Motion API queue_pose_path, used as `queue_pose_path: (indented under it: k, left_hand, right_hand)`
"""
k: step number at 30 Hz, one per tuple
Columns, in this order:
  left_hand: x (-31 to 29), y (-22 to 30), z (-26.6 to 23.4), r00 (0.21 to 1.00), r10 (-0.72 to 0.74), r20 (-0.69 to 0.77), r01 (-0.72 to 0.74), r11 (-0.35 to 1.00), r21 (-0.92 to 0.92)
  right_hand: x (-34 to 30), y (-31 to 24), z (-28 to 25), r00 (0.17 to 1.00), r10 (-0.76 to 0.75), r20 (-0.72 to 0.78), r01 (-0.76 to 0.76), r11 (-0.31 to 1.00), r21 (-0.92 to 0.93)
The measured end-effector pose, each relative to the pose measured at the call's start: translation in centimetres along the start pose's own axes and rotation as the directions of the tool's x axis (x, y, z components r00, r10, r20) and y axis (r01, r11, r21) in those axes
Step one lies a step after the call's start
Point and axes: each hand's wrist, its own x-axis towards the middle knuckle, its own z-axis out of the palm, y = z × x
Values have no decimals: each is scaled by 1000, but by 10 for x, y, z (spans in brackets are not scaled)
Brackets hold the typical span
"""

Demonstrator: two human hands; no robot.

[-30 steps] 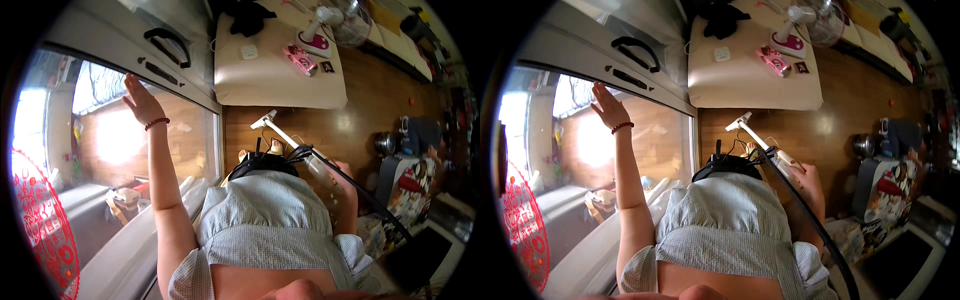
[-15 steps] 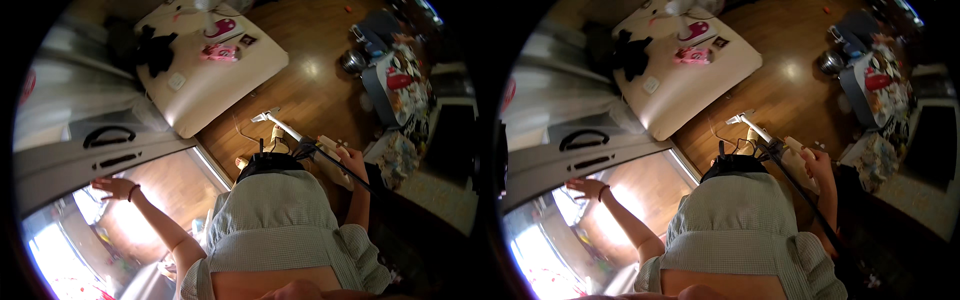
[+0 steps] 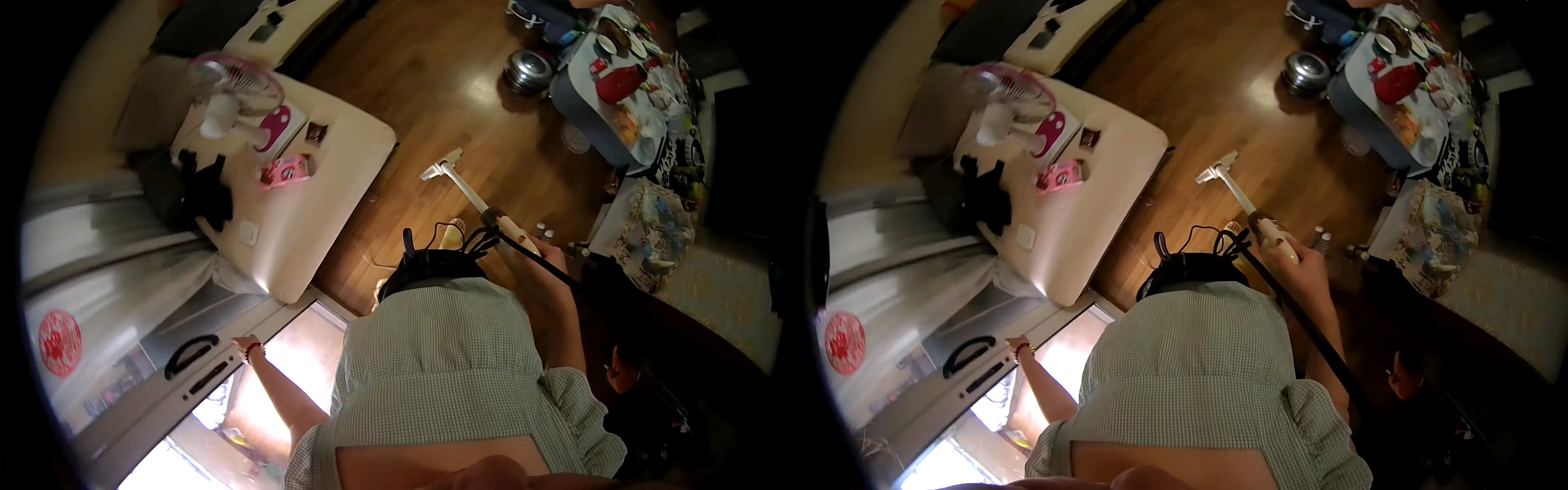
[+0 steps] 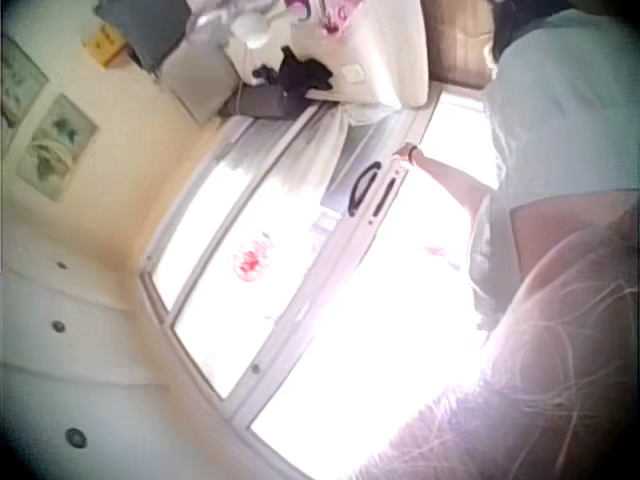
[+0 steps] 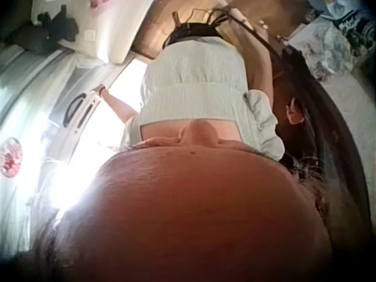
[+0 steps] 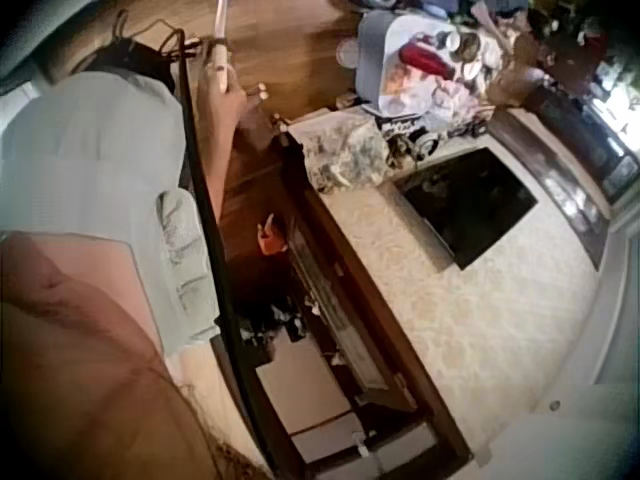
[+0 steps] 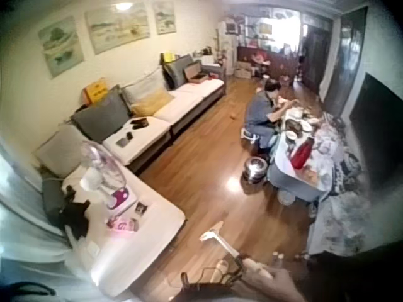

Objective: The person vacuums the wooden floor in a bedroom, moving the vacuum head under furniture and along a sliding door track, then winds the power cord around the vacuum handle.

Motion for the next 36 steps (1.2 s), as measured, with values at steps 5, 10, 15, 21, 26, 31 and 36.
queue_pose_path:
  k: [5, 10, 15, 21, 26, 31, 36]
  left_hand:
    - [22, -10, 115, 643, -73, 762, 284, 947, -149]
    - [13, 25, 123, 388, -195, 901, 640, 760, -111]
    - [-11, 136, 115, 642, 40, 765, 325, 890, -319]
    - [-58, 392, 60, 673, 519, 527, -218, 820, -528]
    - [-80, 537, -3, 588, 700, 405, -416, 691, -591]
    - [-74, 599, -16, 557, 795, 241, -438, 528, -727]
    - [-50, 558, 77, 775, 591, 222, -175, 539, -824]
  right_hand:
    - [62, -9, -34, 999, 35, -23, -37, 995, -94]
    - [123, -45, -54, 986, 168, 7, -168, 986, 23]
    - [203, -74, -57, 991, 116, -60, -104, 979, 173]
    - [293, -125, -71, 989, 102, -106, -102, 995, 8]
    - [371, -212, -78, 999, 2, -34, -1, 1000, 12]
    - [457, -289, -78, 992, 104, 66, -102, 994, -30]
    - [567, -355, -48, 957, -190, 221, 266, 879, -395]
